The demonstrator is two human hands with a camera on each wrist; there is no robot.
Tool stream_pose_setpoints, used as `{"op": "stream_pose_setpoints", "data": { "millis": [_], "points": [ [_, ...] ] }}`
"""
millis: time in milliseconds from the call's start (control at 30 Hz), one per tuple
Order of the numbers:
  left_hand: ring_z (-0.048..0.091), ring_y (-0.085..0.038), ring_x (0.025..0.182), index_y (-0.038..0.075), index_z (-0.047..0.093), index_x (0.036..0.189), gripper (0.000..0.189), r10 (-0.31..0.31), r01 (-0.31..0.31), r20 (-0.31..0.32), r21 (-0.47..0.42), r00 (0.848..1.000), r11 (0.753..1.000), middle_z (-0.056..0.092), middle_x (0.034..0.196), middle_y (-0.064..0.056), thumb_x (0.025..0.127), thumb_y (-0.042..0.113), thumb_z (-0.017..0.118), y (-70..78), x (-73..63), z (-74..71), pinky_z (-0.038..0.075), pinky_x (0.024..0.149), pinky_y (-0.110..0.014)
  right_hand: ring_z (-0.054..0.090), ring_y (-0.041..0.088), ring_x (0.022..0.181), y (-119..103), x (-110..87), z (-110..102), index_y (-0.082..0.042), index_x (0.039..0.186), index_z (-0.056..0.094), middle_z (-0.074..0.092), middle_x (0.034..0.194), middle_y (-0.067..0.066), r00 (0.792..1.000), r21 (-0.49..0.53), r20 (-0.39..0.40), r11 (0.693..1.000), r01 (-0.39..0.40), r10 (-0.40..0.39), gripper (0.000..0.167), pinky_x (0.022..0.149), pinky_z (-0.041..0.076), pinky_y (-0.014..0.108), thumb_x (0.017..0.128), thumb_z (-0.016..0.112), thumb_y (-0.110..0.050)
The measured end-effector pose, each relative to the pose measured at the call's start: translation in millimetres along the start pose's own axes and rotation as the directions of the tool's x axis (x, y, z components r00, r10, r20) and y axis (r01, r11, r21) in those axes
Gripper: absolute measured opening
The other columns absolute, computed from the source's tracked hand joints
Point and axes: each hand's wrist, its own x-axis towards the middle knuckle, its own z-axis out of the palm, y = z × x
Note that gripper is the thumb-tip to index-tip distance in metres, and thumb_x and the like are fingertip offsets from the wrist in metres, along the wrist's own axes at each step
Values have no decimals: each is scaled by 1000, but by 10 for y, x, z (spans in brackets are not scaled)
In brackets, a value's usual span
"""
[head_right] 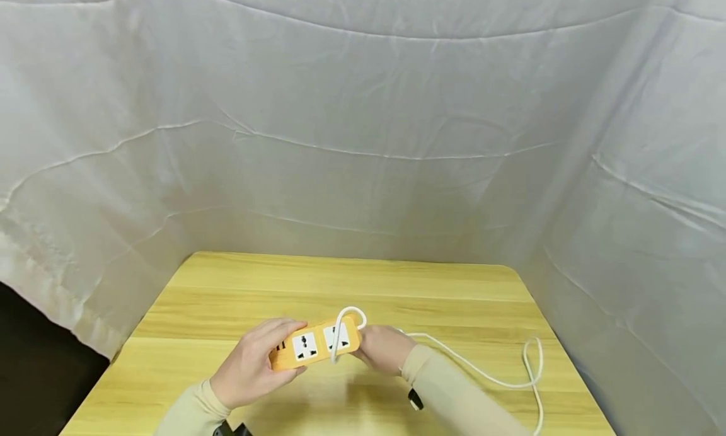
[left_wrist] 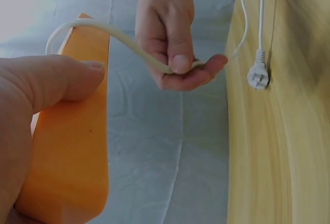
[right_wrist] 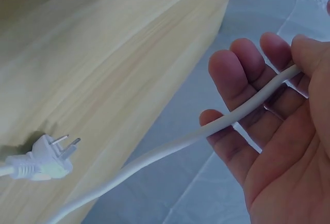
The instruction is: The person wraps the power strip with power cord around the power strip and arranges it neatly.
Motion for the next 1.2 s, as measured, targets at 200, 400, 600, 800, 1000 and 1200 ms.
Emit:
{"op": "stream_pose_setpoints", "data": {
  "millis": [200,400,600,800,1000,1200],
  "points": [
    [60,-12,98,8,62,121,65,-6,6,26,19,1000,1000,64,111,2,61,13,88,6,-26,19,53,77,-27,67,15,81,78,26,-66,-12,97,68,69,90,2,999,-139,20,989,51,-49,15,71,54,26,84,74,-18],
    [61,-15,101,8,61,123,67,12,-15,63,39,998,999,64,112,0,61,13,87,22,-34,16,53,81,-33,66,17,88,116,76,-135,-11,104,67,69,97,2,992,79,76,991,-109,103,21,76,54,29,84,73,-13],
    [61,-15,101,7,63,119,65,66,-71,71,71,995,995,64,112,0,59,14,86,49,-15,10,53,84,-33,63,11,86,160,158,-186,-14,94,64,66,96,-3,998,79,55,997,-10,6,21,75,53,24,78,76,-9],
    [60,-14,101,7,63,119,63,80,-88,98,91,992,992,64,112,0,60,14,85,71,-17,9,52,85,-32,56,2,75,192,200,-228,-18,85,61,61,84,-9,996,68,80,997,31,-36,14,65,49,17,81,73,-13],
    [61,-15,97,6,61,120,65,113,-123,118,81,986,989,64,111,-1,59,12,85,76,-24,33,52,83,-32,55,2,73,240,216,-250,-18,83,60,57,81,-9,995,43,64,996,75,-77,10,65,49,18,89,67,-23],
    [60,-13,95,7,62,120,65,108,-122,140,98,984,988,64,112,0,59,12,85,99,-41,62,52,82,-30,50,0,70,297,251,-288,-18,80,59,54,79,-10,994,37,71,996,75,-78,14,63,46,18,92,65,-23]
  ]
}}
